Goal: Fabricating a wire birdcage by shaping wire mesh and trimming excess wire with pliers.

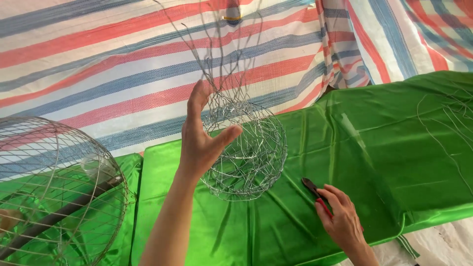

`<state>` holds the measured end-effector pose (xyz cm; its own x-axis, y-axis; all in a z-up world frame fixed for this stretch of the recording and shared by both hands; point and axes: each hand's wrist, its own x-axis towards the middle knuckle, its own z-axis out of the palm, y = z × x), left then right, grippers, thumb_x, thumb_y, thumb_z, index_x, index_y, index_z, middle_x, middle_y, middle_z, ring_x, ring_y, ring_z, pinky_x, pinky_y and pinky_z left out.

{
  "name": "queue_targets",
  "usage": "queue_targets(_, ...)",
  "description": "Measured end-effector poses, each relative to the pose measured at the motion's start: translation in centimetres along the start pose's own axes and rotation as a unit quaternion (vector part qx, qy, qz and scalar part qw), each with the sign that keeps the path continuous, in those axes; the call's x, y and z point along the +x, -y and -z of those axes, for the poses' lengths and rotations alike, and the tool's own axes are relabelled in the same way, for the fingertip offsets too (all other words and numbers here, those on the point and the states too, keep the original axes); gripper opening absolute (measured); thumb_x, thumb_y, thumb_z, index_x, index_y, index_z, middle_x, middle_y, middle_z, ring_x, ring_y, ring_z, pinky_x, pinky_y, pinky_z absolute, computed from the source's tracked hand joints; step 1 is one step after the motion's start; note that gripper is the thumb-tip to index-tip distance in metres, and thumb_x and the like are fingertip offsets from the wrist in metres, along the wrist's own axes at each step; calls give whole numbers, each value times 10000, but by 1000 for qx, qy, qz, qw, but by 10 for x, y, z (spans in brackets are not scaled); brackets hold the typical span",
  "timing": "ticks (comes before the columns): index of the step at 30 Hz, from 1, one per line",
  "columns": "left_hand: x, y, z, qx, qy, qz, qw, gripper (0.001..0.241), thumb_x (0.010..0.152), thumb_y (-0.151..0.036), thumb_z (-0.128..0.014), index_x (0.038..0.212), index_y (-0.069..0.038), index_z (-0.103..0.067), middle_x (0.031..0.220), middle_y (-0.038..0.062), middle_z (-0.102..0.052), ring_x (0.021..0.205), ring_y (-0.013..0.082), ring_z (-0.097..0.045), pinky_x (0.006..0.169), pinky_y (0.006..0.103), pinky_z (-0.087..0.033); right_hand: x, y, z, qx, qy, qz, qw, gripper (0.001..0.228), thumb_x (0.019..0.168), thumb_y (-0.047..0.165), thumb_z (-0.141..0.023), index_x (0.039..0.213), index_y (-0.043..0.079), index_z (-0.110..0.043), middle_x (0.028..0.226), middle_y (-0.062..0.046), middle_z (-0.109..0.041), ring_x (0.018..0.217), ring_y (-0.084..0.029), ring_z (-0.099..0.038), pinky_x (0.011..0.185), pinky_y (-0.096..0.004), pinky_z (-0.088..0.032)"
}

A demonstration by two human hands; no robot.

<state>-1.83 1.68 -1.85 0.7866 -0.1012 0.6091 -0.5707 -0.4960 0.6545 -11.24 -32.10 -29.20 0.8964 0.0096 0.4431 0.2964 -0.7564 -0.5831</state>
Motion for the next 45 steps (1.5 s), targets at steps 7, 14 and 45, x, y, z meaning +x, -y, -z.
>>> queue_targets(7, -40, -2, 9, -117, -188, -94, 971, 470, 1006, -174, -660, 1425, -45, -491, 1465, 148, -546, 1430, 283, -525, 1260, 421, -447, -25, -29, -10, -134, 71, -66, 986, 472, 883, 353, -679, 1333, 215, -653, 1400, -10, -643, 1198, -233, -664, 1011, -470, -518)
queue_targets(14, -67, -1, 29, -61, -45, 70, 995, 169, 916, -252, -708, 1017, -118, -727, 872, -7, -754, 533, 51, -591, 528, 212, -493, -18, -30, -4, -192, 76, -118, 971, 471, 883, 405, -668, 1332, 264, -646, 1320, 17, -661, 1210, -255, -627, 896, -480, -601)
queue_targets(45, -101, 7, -31, 216, 262, 56, 939, 501, 968, -618, -655, 937, -118, -631, 753, 57, -666, 717, 259, -625, 571, 452, -499, 34, 10, 29, -137, 256, -317, 903, 454, 831, 453, -788, 1173, 166, -702, 1155, -8, -801, 1027, -193, -778, 884, -367, -614)
